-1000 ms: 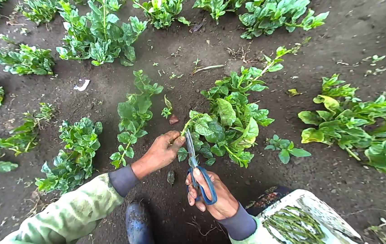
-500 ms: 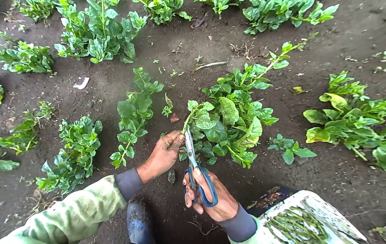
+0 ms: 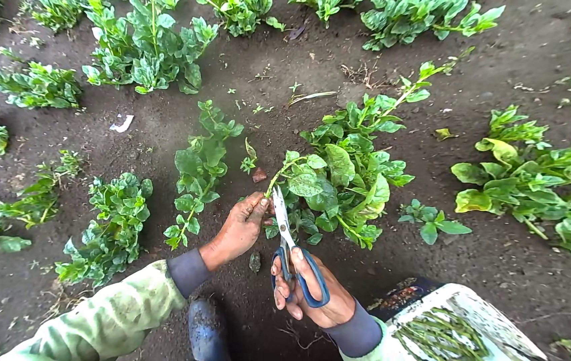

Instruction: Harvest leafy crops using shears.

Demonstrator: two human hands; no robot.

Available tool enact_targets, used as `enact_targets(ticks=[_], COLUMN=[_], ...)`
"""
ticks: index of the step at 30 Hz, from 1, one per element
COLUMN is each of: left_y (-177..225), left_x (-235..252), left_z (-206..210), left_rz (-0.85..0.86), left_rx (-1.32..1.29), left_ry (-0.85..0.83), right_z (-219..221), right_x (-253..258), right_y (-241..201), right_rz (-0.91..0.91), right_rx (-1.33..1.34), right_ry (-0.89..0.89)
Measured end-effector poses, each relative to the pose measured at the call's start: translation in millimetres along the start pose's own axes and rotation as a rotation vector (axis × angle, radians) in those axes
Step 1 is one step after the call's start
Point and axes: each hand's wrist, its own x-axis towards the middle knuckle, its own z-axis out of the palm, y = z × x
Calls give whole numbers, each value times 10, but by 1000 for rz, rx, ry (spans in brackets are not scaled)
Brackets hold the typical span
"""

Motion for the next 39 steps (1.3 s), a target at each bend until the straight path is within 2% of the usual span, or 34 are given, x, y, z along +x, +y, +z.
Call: enact_targets(ticks=[5, 11, 17, 25, 28, 32, 34, 39], left_y=[17, 46, -33, -105, -84, 5, 49, 82], left_x=[-41, -50, -6, -20, -26, -15, -11, 12], left_z=[-14, 36, -58, -79, -69, -58, -50, 33], left_rz=[4, 15, 128, 226, 195, 27, 18, 35], left_rx=[-33, -21, 166, 341, 323, 92, 25, 79], left_ry=[-100, -63, 15, -1, -22, -101, -117, 22], right_z=[-2, 44, -30, 13, 35, 32, 40, 48], right_x=[21, -8, -99, -37, -42, -42, -38, -21], right_y=[-85, -33, 91, -67, -68, -24, 8, 75], right_rz=[-1, -39, -86, -131, -121, -119, -119, -117], right_rx=[-4, 44, -57, -124, -124, -130, -151, -168], right_ry=[-2, 73, 58, 114, 152, 172, 184, 183])
